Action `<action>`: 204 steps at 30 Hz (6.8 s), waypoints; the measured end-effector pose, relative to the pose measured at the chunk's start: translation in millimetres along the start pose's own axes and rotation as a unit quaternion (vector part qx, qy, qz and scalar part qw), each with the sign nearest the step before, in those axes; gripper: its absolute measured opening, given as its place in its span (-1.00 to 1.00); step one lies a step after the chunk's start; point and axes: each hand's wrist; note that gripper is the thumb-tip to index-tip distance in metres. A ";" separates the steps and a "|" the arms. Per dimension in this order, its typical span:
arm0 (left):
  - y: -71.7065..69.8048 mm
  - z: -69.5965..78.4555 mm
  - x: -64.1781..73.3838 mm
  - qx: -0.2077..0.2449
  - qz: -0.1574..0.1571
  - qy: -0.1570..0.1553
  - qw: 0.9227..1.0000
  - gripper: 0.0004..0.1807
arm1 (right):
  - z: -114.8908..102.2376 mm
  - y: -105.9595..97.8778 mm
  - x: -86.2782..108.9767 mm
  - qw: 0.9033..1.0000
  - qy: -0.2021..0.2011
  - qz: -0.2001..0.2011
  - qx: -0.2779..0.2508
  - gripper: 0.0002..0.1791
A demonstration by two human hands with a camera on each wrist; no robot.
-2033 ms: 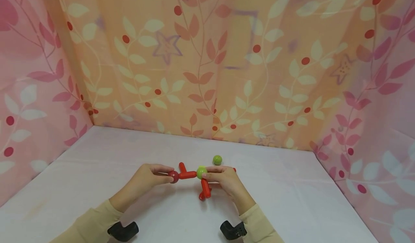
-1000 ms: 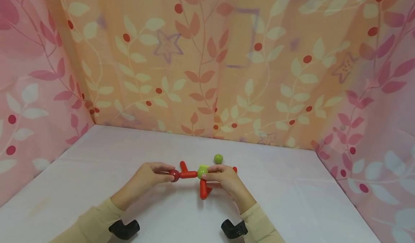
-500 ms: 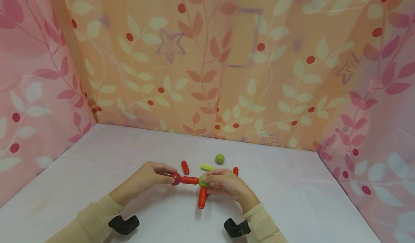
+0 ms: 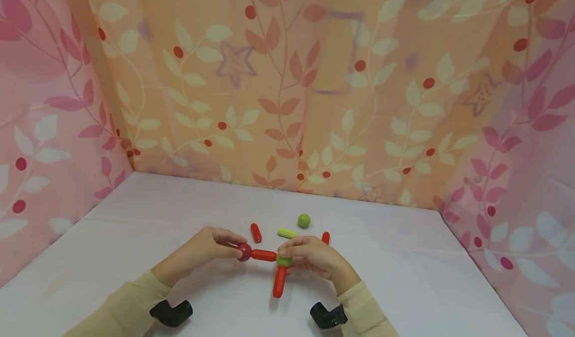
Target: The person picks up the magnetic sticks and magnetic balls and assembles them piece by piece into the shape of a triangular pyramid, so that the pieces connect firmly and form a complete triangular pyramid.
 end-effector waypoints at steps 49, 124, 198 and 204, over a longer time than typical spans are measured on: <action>18.8 -0.6 -35.2 -0.031 0.201 -0.028 0.979 -0.54 | -2.6 -5.0 3.2 0.994 0.030 0.074 0.070 -0.64; 25.6 1.0 -20.3 -0.096 0.082 -0.083 0.989 -0.83 | 4.4 -21.7 -1.8 0.994 0.037 0.102 0.024 -0.64; 36.5 6.5 -6.8 -0.024 0.078 -0.057 0.995 -0.77 | 4.6 -5.9 -2.8 0.997 0.038 0.053 -0.033 -0.71; 35.7 5.9 -7.2 -0.029 0.075 -0.056 0.995 -0.78 | 6.7 -4.8 -1.5 0.997 0.043 0.028 -0.053 -0.75</action>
Point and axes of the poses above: each hand's wrist, its own x-axis away from the middle knuckle, its own y-axis out of the palm, z = x × y, and after that the axes turned 12 degrees about z, right-handed
